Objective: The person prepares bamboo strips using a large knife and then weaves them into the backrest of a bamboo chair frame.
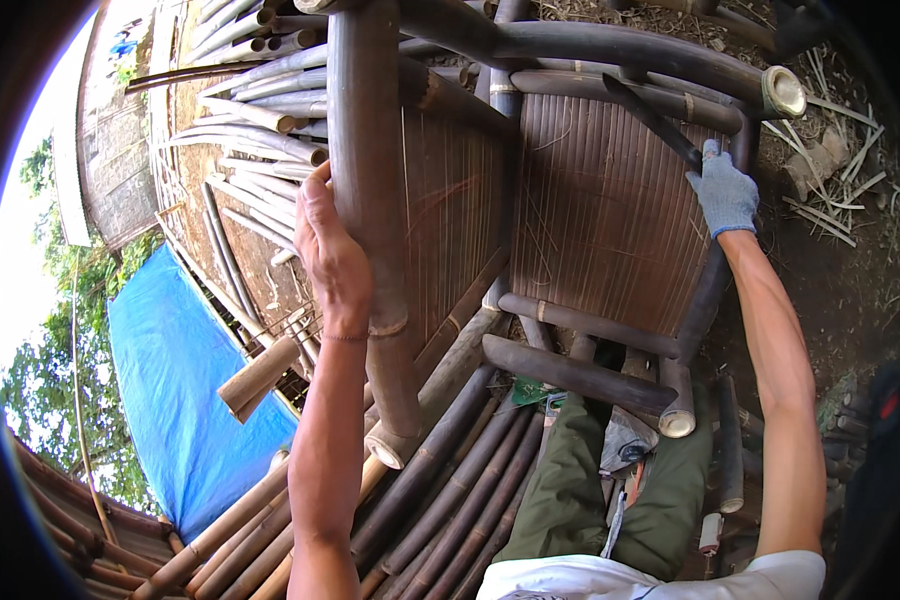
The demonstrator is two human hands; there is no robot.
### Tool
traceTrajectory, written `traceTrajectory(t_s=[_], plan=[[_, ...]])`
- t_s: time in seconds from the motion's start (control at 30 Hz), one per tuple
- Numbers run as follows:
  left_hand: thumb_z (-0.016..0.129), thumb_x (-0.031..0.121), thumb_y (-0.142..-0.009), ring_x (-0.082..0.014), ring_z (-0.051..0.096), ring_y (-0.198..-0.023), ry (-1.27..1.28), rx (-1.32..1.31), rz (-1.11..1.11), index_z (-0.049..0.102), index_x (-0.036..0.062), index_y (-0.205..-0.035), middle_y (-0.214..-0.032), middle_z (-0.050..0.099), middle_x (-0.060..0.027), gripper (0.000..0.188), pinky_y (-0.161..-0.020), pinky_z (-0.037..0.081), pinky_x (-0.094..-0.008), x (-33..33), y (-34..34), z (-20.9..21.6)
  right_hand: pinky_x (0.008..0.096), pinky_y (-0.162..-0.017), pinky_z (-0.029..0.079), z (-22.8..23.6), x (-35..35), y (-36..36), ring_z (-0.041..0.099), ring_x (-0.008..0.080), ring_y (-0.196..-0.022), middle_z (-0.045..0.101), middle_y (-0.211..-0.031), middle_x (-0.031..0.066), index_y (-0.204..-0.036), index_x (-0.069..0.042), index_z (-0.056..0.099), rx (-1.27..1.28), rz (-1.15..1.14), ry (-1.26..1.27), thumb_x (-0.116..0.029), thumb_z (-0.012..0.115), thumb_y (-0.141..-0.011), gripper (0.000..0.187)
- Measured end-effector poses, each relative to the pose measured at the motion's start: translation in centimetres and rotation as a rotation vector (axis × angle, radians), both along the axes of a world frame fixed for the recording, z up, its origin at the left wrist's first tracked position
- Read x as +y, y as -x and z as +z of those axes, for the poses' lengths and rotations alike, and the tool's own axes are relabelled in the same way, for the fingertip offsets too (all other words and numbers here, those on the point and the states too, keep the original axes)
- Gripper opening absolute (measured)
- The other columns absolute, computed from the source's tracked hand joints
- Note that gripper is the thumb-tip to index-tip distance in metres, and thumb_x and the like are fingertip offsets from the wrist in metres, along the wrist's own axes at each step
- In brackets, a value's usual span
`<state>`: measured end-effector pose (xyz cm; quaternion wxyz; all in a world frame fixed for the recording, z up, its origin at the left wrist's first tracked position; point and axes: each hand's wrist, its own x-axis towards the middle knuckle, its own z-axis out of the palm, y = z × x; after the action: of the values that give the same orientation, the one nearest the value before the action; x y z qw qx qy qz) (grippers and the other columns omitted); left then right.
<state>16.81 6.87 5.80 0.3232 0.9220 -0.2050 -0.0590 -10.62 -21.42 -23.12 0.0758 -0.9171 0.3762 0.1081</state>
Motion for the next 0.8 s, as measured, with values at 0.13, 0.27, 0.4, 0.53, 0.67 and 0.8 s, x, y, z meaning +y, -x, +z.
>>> traceTrajectory(t_s=[0.13, 0.27, 0.4, 0.53, 0.67, 0.8], plan=[[0.026, 0.049, -0.109, -0.0197, 0.06, -0.107, 0.089, 0.179, 0.031, 0.055, -0.0033, -0.137, -0.118, 0.066, -0.0152, 0.066, -0.096, 0.046, -0.0348, -0.6, 0.5, 0.3, 0.0466, -0.062, 0.058, -1.3, 0.2, -0.2, 0.071, 0.0344, -0.072, 0.064, -0.101, 0.0137, -0.127, -0.009, 0.055, 0.009, 0.001, 0.075, -0.04, 0.073, -0.087, 0.055], [0.03, 0.046, -0.108, -0.0217, 0.056, -0.117, 0.164, 0.13, 0.027, 0.054, -0.0018, -0.137, -0.123, 0.062, -0.0138, 0.061, -0.101, 0.045, -0.0362, -0.6, 0.8, 0.9, 0.0457, -0.084, 0.056, 5.5, 6.0, -3.8, 0.068, 0.0346, -0.096, 0.059, -0.116, 0.0158, -0.132, -0.009, 0.054, -0.349, -0.099, -0.127, -0.026, 0.063, -0.089, 0.048], [0.059, 0.007, -0.086, -0.033, 0.045, -0.134, 0.027, -0.338, -0.373, 0.059, 0.0003, -0.132, -0.144, 0.045, -0.0185, 0.046, -0.112, 0.038, -0.0423, 1.2, 1.4, 0.0, 0.0446, -0.113, 0.041, 14.6, 12.4, -8.0, 0.05, 0.0348, -0.13, 0.056, -0.134, 0.0148, -0.135, -0.012, 0.056, -0.724, -0.001, -0.451, -0.02, 0.068, -0.082, 0.055], [0.062, -0.001, -0.073, -0.0413, 0.022, -0.15, -0.623, -0.461, -0.665, 0.065, 0.0067, -0.126, -0.158, 0.028, -0.0207, 0.054, -0.122, 0.023, -0.054, -2.4, 2.7, 2.2, 0.0438, -0.118, 0.036, 17.3, 13.6, -11.1, 0.041, 0.0357, -0.138, 0.046, -0.147, 0.015, -0.144, -0.013, 0.049, -0.608, -0.032, -0.72, -0.022, 0.076, -0.08, 0.071], [0.079, 0.012, -0.071, -0.0439, 0.014, -0.152, -0.865, -0.447, -0.791, 0.066, 0.0074, -0.123, -0.163, 0.024, -0.0167, 0.054, -0.123, 0.018, -0.0554, -4.9, 1.6, 2.6, 0.0428, -0.118, 0.036, 16.0, 13.3, -13.5, 0.04, 0.0356, -0.139, 0.043, -0.15, 0.0138, -0.142, -0.017, 0.053, -0.64, 0.019, -0.862, -0.026, 0.081, -0.078, 0.071], [0.086, 0.016, -0.068, -0.041, 0.014, -0.153, -0.867, -0.316, -0.823, 0.067, 0.0126, -0.124, -0.163, 0.024, -0.0159, 0.059, -0.124, 0.018, -0.0539, -4.5, 1.2, 3.6, 0.0436, -0.116, 0.037, 14.7, 13.3, -15.1, 0.042, 0.0351, -0.138, 0.049, -0.146, 0.0139, -0.131, -0.021, 0.066, -0.74, 0.151, -0.919, -0.036, 0.077, -0.082, 0.052]])
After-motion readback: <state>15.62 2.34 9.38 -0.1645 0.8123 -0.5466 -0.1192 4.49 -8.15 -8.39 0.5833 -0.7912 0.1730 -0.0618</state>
